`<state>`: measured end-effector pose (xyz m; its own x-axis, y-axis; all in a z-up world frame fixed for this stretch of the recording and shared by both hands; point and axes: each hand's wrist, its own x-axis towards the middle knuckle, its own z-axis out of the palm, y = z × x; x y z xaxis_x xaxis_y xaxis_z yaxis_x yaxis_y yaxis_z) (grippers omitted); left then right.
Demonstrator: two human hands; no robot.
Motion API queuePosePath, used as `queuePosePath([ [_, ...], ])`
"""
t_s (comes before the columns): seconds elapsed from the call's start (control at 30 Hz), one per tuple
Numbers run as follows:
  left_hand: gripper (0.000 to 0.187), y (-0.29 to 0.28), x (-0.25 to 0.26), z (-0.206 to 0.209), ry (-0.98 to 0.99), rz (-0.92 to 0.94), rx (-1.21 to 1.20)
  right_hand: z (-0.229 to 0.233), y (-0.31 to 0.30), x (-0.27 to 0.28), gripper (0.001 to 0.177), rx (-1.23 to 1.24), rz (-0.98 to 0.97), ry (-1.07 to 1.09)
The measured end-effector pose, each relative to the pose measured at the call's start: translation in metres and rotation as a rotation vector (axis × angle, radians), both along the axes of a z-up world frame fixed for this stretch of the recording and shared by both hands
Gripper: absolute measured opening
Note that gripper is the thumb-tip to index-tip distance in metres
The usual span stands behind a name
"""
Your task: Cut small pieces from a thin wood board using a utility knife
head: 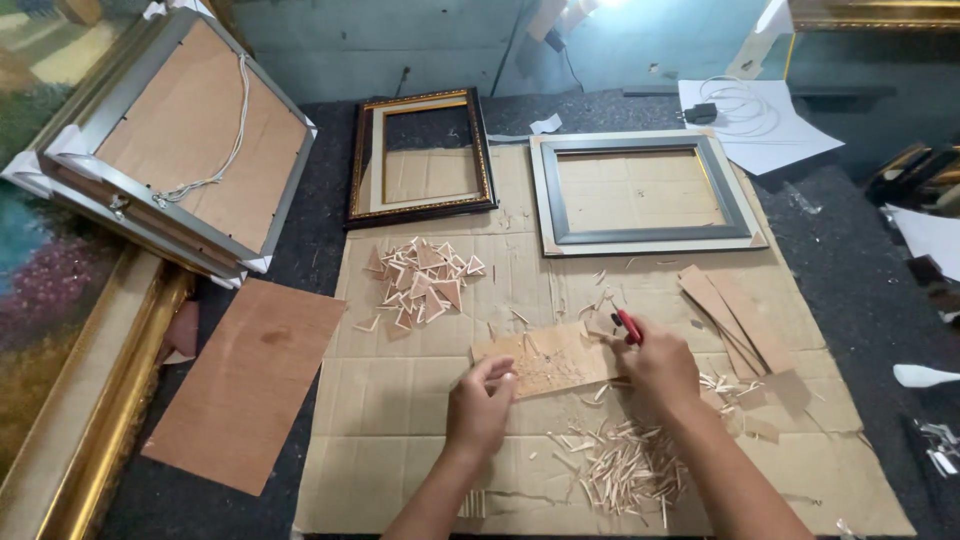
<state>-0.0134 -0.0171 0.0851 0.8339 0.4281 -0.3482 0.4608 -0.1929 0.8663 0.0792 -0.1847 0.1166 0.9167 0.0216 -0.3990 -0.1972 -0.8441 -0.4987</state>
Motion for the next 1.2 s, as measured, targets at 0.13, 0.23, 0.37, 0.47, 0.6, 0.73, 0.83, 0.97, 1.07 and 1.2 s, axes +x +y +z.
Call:
queuePosePath([
  [0.13, 0.023, -0.004, -0.001, -0.020, -0.028, 0.035, 0.192, -0.014, -0.010, 0.028, 0.044, -0.139, 0.142, 0.027],
  [0.23, 0.035, -0.003, -0.002, -0.046, -0.188, -0.119, 0.793, -0.032, -0.020, 0.035, 0.038, -0.136, 0.219, -0.131],
  [0.37, 0.075, -0.010, 0.013, -0.092, -0.052, -0.232, 1.377, -0.037, -0.024, 0.031, 0.033, -0.167, 0.224, -0.172],
  [0.47, 0.084, -0.030, 0.027, -0.092, -0.121, -0.245, 1.353, -0.037, -0.025, 0.032, 0.030, -0.142, 0.190, -0.151],
  [0.6, 0.094, -0.070, 0.041, -0.088, -0.147, -0.511, 1.015, -0.037, -0.029, 0.037, 0.030, -0.123, 0.184, -0.110],
  [0.73, 0.091, -0.101, 0.034, -0.056, -0.131, -0.718, 0.830, -0.037, -0.033, 0.039, 0.027, -0.129, 0.187, -0.122],
  [0.83, 0.083, -0.097, 0.030, -0.058, -0.346, -0.740, 0.638, -0.036, -0.034, 0.038, 0.030, -0.136, 0.227, -0.100],
  [0.97, 0.042, -0.058, 0.025, -0.068, -0.539, -0.533, 0.530, -0.046, -0.043, 0.038, 0.030, -0.037, 0.157, -0.174],
  [1.07, 0.026, -0.021, 0.016, -0.081, -0.518, -0.396, 0.778, -0.050, -0.048, 0.035, 0.035, 0.024, 0.144, -0.328],
  [1.2, 0.018, 0.008, 0.010, -0.074, -0.427, -0.261, 0.939, -0.054, -0.022, 0.024, 0.037, 0.066, 0.230, -0.236],
])
